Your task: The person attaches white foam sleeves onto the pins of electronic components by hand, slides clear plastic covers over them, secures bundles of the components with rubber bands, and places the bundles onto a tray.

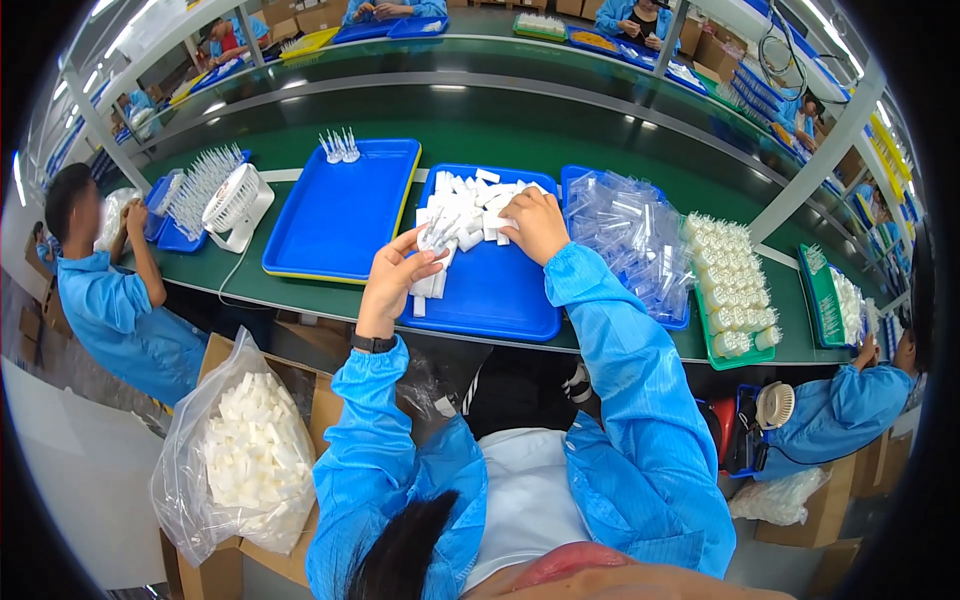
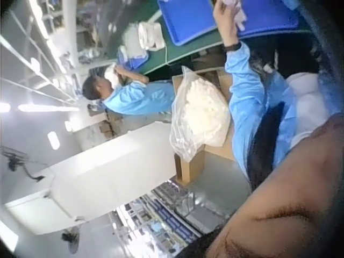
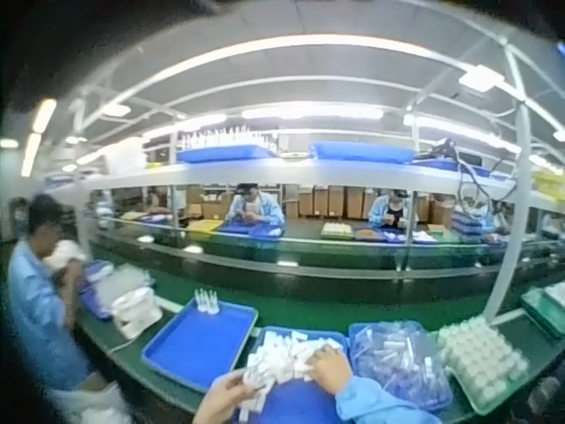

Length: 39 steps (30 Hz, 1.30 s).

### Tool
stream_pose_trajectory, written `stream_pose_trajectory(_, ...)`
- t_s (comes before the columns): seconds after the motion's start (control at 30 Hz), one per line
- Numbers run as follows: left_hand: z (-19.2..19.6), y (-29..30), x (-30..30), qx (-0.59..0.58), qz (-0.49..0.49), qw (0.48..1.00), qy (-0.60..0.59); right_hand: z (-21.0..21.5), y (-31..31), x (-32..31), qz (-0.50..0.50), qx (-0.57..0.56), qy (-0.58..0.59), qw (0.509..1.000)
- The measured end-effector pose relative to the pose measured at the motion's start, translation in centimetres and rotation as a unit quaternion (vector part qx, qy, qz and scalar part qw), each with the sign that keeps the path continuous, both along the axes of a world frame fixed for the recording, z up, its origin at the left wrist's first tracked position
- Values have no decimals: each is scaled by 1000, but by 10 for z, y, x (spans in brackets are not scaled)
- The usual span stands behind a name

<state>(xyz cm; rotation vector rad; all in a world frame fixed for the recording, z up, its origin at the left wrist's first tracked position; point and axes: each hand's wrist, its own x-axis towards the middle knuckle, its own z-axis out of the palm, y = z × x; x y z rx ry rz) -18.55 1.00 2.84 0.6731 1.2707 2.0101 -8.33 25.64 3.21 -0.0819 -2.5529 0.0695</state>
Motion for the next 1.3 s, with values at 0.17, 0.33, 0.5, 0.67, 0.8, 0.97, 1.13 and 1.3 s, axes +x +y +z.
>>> stream_pose_trajectory(0.17,-17,-5,37,-4,24,1000,-11,21,-5,45,59,-149,3,987)
stream_pose_trajectory(0.33,-25,-5,62,12,14,999,-32,37,-23,98,69,-342,-28,937)
stream_pose_trajectory(0.5,-22,-8,80,12,0,999,-34,26,-36,132,87,-452,-3,888)
stream_pose_trajectory(0.67,-21,-12,96,14,8,999,-36,22,-53,144,88,-467,-6,880)
stream_pose_trajectory(0.8,-26,-14,101,25,28,998,-42,26,-58,145,110,-458,-29,882)
stream_pose_trajectory(0.97,-30,-18,102,23,27,998,-44,26,-60,145,110,-468,-44,876)
stream_pose_trajectory(1.13,-32,-20,103,32,10,999,-38,18,-62,144,90,-521,-51,847)
stream_pose_trajectory(1.3,-34,-19,104,35,-6,998,-43,15,-67,144,100,-595,23,797)
